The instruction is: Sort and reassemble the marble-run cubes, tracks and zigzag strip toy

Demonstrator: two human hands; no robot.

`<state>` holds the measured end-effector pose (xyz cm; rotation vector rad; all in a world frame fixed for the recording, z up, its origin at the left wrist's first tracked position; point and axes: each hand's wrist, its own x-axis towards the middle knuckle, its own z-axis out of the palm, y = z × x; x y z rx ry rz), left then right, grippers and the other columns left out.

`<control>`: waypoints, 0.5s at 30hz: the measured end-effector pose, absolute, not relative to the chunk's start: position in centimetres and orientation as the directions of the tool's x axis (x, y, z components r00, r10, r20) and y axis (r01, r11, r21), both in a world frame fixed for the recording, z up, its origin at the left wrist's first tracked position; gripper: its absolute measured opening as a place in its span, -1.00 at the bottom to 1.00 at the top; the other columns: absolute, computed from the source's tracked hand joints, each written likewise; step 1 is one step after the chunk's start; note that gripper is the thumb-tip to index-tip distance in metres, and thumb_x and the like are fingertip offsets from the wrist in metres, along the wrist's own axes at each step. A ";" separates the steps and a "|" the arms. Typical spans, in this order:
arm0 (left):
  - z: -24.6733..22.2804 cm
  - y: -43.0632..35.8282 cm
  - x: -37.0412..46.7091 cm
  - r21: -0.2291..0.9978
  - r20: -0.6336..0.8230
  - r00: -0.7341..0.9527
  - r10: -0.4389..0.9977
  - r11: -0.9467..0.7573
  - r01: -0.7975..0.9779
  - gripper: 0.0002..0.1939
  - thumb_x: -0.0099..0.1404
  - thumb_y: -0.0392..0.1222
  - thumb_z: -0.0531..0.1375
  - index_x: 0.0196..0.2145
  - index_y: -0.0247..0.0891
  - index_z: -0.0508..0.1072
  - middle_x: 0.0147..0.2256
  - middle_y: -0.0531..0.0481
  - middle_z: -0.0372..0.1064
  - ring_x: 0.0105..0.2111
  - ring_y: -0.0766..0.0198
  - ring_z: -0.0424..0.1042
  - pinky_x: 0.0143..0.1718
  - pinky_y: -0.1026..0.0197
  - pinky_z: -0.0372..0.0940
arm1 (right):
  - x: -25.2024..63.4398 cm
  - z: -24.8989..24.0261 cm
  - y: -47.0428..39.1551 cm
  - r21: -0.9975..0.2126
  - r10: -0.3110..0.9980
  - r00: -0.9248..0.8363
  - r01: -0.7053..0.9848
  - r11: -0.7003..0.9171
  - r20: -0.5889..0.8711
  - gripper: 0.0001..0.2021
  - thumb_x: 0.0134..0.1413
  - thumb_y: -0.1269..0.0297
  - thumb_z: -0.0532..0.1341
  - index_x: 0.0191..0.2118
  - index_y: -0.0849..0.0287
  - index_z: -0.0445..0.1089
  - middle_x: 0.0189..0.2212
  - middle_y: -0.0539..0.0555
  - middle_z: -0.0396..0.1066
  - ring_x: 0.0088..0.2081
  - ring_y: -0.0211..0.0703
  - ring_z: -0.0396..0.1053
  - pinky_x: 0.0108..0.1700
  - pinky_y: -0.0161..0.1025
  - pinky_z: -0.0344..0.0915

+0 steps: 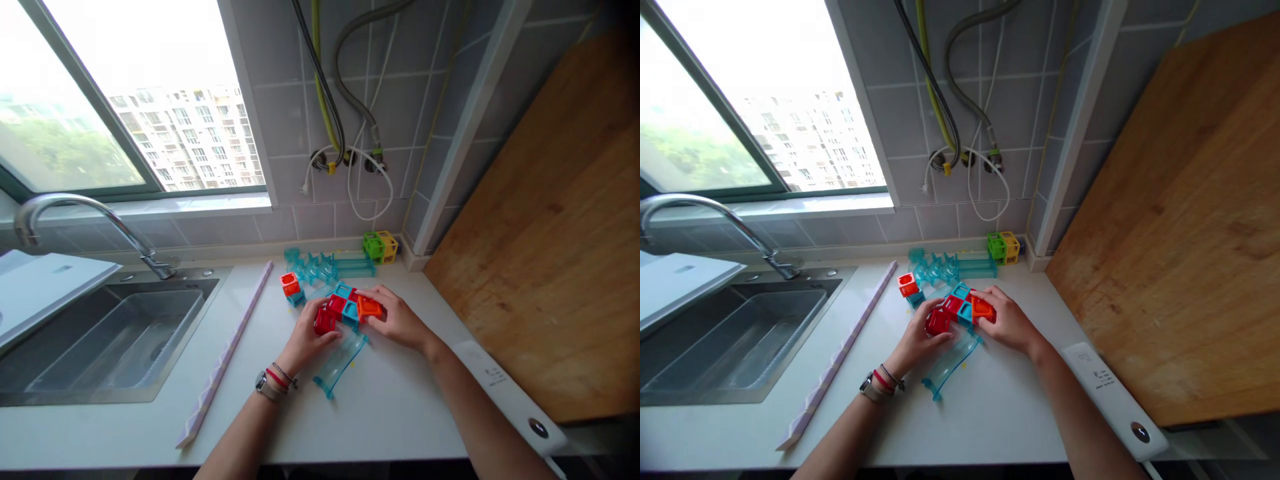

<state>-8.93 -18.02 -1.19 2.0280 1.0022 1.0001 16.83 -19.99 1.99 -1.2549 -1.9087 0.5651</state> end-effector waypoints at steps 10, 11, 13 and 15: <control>-1.6 -17.5 -9.3 0.783 0.376 0.402 0.835 -0.518 0.345 -0.32 0.15 -0.33 0.36 0.20 -0.14 0.29 0.16 -0.19 0.32 0.16 -0.03 0.35 0.20 -0.11 0.27 | 17.7 1.5 -19.3 -0.698 0.908 -0.253 0.581 0.419 0.335 -0.46 0.03 0.37 0.30 0.18 0.03 0.40 0.02 0.12 0.38 0.04 -0.02 0.42 0.11 -0.11 0.37; -1.7 -17.5 -9.3 0.784 0.371 0.407 0.835 -0.516 0.344 -0.33 0.16 -0.33 0.35 0.20 -0.15 0.29 0.15 -0.19 0.34 0.15 -0.03 0.36 0.20 -0.10 0.27 | 17.5 1.4 -19.3 -0.701 0.907 -0.244 0.575 0.421 0.344 -0.49 0.03 0.39 0.29 0.16 0.04 0.42 0.02 0.12 0.40 0.03 -0.02 0.42 0.11 -0.11 0.38; -1.9 -17.5 -9.3 0.782 0.357 0.423 0.833 -0.514 0.352 -0.37 0.20 -0.37 0.28 0.21 -0.14 0.30 0.17 -0.17 0.35 0.17 -0.01 0.35 0.22 -0.10 0.26 | 17.0 1.2 -19.3 -0.712 0.903 -0.229 0.557 0.427 0.362 -0.52 0.04 0.41 0.27 0.12 0.05 0.44 0.03 0.13 0.41 0.05 -0.01 0.42 0.12 -0.08 0.38; -2.1 -17.6 -9.2 0.782 0.341 0.432 0.835 -0.507 0.363 -0.36 0.22 -0.44 0.17 0.24 -0.13 0.27 0.21 -0.16 0.32 0.21 0.01 0.31 0.24 -0.12 0.23 | 16.5 1.0 -19.4 -0.726 0.900 -0.213 0.534 0.433 0.380 -0.53 0.05 0.42 0.26 0.12 0.05 0.43 0.07 0.13 0.41 0.09 0.01 0.41 0.16 -0.05 0.37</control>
